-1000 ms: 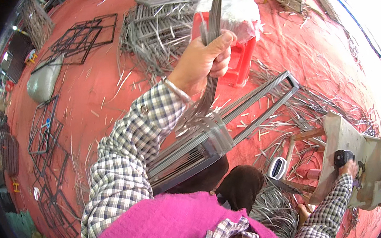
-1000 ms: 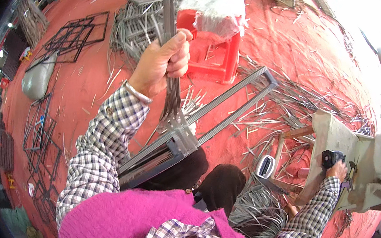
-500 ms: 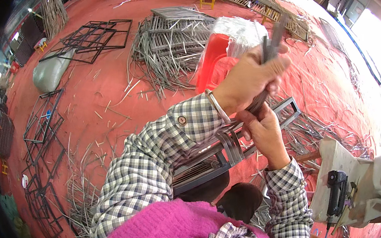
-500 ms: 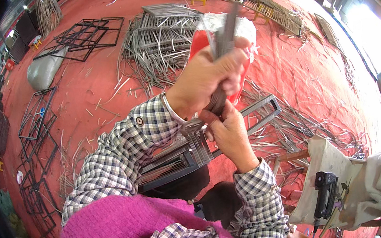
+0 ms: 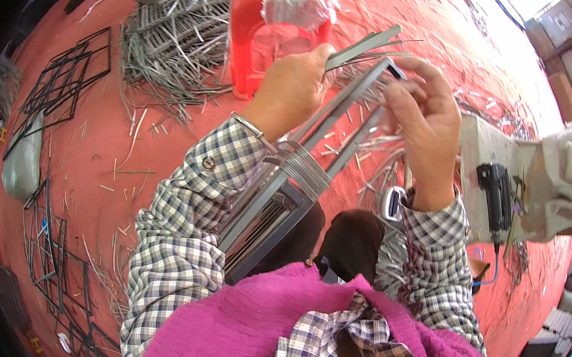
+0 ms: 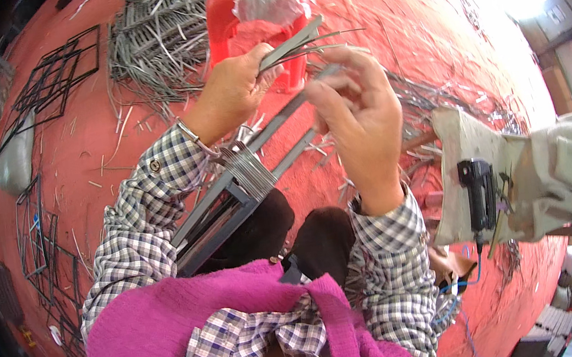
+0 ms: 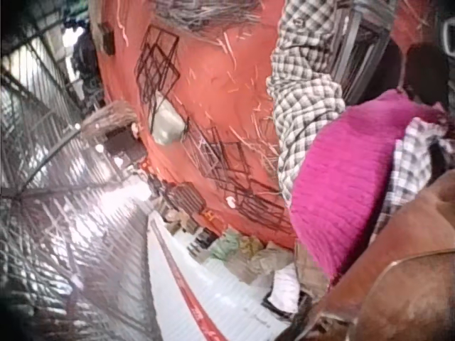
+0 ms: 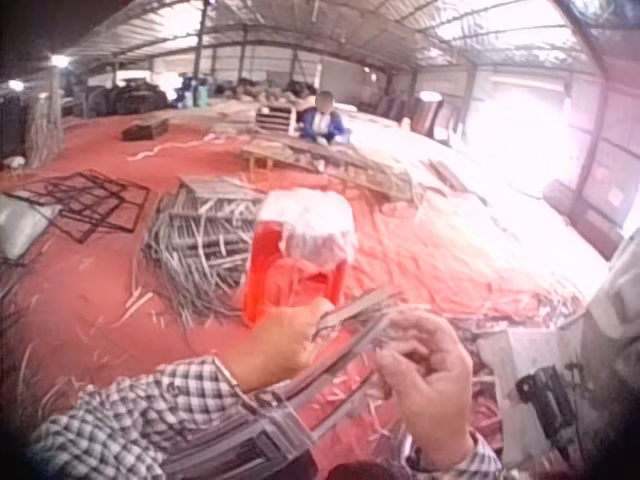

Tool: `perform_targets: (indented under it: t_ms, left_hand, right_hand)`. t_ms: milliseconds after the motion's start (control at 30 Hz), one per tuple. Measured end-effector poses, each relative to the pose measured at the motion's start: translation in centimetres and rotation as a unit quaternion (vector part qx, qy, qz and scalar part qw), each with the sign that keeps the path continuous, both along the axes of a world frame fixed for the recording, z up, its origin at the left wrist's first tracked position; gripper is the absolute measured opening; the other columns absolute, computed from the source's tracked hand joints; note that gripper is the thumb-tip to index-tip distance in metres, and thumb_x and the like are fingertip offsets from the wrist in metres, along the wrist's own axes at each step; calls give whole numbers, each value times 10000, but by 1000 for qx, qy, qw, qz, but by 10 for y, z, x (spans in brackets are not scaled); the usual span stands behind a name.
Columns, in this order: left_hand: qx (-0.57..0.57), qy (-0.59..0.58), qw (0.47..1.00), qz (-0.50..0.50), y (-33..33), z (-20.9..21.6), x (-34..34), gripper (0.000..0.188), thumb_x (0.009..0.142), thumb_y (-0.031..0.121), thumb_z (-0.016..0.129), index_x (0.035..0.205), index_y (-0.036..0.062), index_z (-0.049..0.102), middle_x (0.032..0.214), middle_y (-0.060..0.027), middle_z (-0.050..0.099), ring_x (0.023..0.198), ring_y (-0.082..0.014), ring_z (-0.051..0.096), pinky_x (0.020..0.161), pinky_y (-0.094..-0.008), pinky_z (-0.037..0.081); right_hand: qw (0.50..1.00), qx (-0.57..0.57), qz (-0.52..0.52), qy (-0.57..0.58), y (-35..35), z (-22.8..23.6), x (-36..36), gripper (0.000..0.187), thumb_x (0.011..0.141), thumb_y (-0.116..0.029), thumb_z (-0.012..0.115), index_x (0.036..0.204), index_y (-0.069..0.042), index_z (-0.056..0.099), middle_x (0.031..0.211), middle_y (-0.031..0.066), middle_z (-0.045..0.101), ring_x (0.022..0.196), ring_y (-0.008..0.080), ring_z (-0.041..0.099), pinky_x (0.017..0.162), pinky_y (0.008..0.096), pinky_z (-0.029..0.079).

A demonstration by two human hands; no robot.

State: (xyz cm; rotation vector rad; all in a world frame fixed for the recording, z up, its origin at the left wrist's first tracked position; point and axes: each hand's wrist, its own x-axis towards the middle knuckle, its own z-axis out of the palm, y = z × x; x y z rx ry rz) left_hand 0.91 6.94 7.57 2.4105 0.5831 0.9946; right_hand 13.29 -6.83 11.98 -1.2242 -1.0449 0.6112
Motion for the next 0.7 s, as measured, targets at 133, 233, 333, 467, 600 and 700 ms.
perform_targets:
  t_ms: [133, 233, 333, 467, 600, 700]
  left_hand:
    - [43, 72, 996, 30, -12, -5, 2, 166, 863, 169, 585, 872, 38, 483, 681, -184, 570, 655, -369, 583, 534, -450, 426]
    - [-62, 53, 996, -37, -16, -7, 4, 171, 872, 187, 598, 898, 35, 526, 663, -113, 573, 596, -249, 576, 535, -337, 432]
    - [-290, 41, 941, -170, -17, -7, 6, 204, 890, 229, 595, 913, 32, 550, 681, 16, 533, 598, -109, 512, 541, -260, 410]
    - [-473, -21, 846, -245, -20, -4, 7, 321, 919, 354, 537, 933, 33, 548, 642, 88, 391, 529, -9, 335, 462, -179, 274]
    - [-513, 5, 830, -219, -20, -1, 5, 342, 924, 383, 519, 953, 44, 554, 608, 84, 363, 498, -4, 296, 442, -168, 225]
    - [-497, 31, 842, -209, -20, 0, 6, 347, 922, 381, 525, 906, 39, 584, 566, 83, 336, 481, -9, 284, 439, -176, 211]
  right_hand:
    - [999, 21, -2, 39, 9, -7, 0, 234, 859, -83, 623, 1043, 35, 540, 742, 41, 595, 562, 67, 535, 496, 187, 427]
    - [997, 27, -20, 69, 10, -17, 7, 128, 878, -85, 597, 931, 31, 583, 742, 47, 610, 576, 78, 560, 513, 195, 454]
    - [997, -15, -31, 62, 5, -28, 16, 128, 874, -84, 602, 944, 22, 585, 738, 41, 609, 583, 78, 563, 526, 197, 462]
    - [997, 20, -62, -36, 0, -42, 23, 112, 844, -35, 621, 942, 17, 625, 764, 29, 622, 657, 91, 599, 562, 204, 482]
    - [999, 39, -32, 6, -4, -50, 26, 142, 840, -24, 621, 973, 24, 627, 827, 39, 634, 673, 83, 598, 564, 199, 481]
    - [994, 62, -43, 73, -4, -52, 31, 163, 858, -43, 606, 1009, 21, 614, 838, 46, 636, 664, 76, 592, 557, 192, 477]
